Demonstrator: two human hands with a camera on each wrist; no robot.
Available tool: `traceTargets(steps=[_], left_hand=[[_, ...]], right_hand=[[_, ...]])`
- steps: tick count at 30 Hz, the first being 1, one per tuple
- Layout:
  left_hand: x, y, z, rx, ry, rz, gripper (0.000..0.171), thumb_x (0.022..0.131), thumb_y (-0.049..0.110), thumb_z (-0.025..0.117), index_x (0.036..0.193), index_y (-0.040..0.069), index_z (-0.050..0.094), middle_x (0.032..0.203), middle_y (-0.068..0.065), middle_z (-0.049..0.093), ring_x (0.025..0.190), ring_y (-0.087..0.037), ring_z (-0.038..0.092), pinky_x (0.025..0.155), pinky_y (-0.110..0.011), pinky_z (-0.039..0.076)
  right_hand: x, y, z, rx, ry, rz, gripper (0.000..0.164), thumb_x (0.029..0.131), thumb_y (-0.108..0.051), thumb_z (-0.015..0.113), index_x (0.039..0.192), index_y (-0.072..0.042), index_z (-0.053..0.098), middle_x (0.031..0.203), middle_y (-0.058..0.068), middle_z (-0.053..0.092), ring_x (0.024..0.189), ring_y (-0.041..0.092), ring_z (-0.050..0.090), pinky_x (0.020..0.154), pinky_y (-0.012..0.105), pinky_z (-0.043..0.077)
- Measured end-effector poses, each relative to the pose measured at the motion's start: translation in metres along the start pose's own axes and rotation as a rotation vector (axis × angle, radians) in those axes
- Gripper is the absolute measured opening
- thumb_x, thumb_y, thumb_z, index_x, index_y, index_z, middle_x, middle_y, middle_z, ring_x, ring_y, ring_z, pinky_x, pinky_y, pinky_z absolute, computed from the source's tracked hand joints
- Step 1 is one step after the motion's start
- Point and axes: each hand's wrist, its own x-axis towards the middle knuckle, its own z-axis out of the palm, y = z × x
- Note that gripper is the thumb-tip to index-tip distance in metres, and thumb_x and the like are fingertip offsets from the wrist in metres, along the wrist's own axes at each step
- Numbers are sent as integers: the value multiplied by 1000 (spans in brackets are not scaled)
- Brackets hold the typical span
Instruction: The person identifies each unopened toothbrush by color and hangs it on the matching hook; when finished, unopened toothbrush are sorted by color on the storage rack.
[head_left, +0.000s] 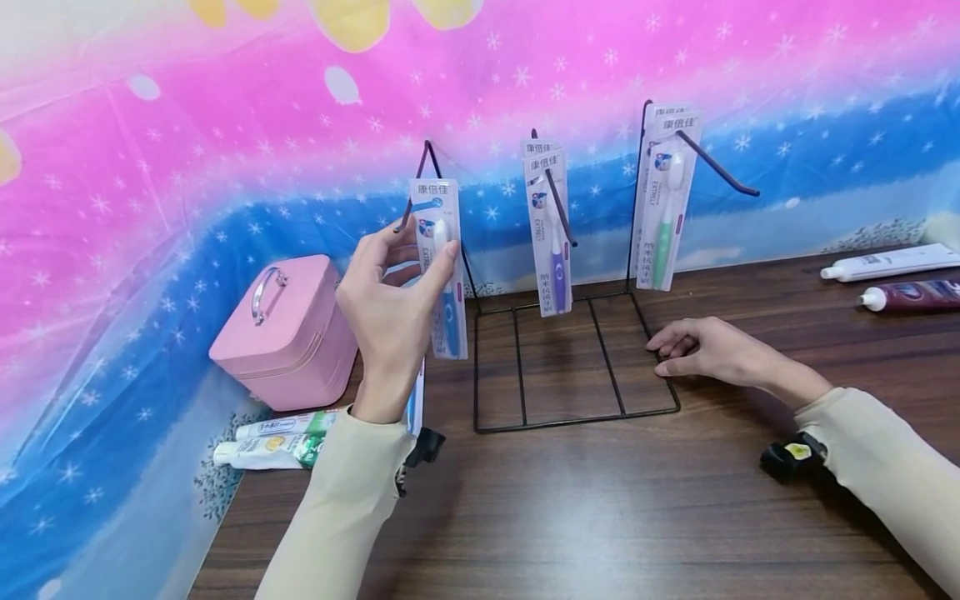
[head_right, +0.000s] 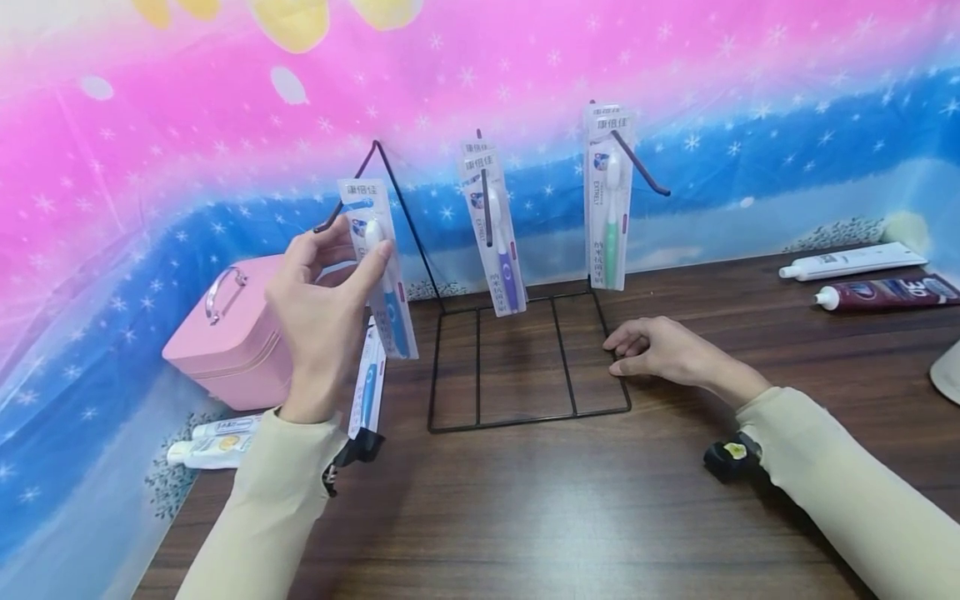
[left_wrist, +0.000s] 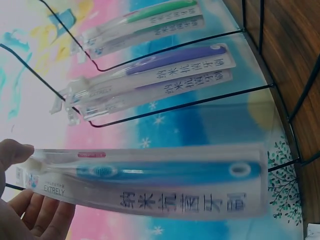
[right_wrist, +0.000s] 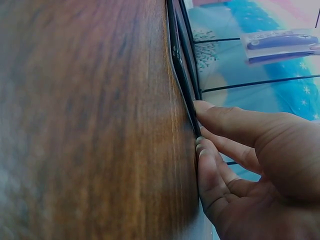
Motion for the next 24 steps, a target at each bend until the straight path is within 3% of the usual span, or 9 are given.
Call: traceTargets(steps=[11, 17, 21, 24], left_hand=[[5, -1, -3, -13, 6, -21, 39, 78, 6, 80, 113, -6, 67, 100, -20, 66, 87, -28, 69, 78, -38, 55], [14, -8, -3, -6, -22, -83, 39, 79, 8, 80, 112, -6, 67, 103, -18, 67, 87, -28, 69, 79, -33, 55], [19, -16, -1, -2, -37, -125, 40, 78, 12, 81, 112, -3, 68, 105, -15, 68, 87, -24, 69, 78, -29, 54], [22, -32, 0, 23, -41, -137, 42, 78, 19, 83, 113, 2, 69, 105, -10, 69, 86, -18, 69, 77, -28, 54]], right_hand=[[0, 1, -1, -3, -3, 4, 37, 86, -30, 75, 116, -9, 67, 106, 2, 67, 93, 17, 60, 76, 31, 49], [0, 2, 0, 4, -2, 9, 36, 86, -29, 75, 116, -9, 67, 106, 3, 67, 93, 17, 60, 76, 31, 49], [0, 2, 0, 6, -1, 10, 37, 86, -29, 75, 116, -9, 67, 106, 3, 67, 93, 17, 60, 76, 31, 49], [0, 2, 0, 7, -3, 4, 37, 86, -29, 75, 116, -9, 67, 106, 2, 67, 93, 16, 60, 76, 31, 49]])
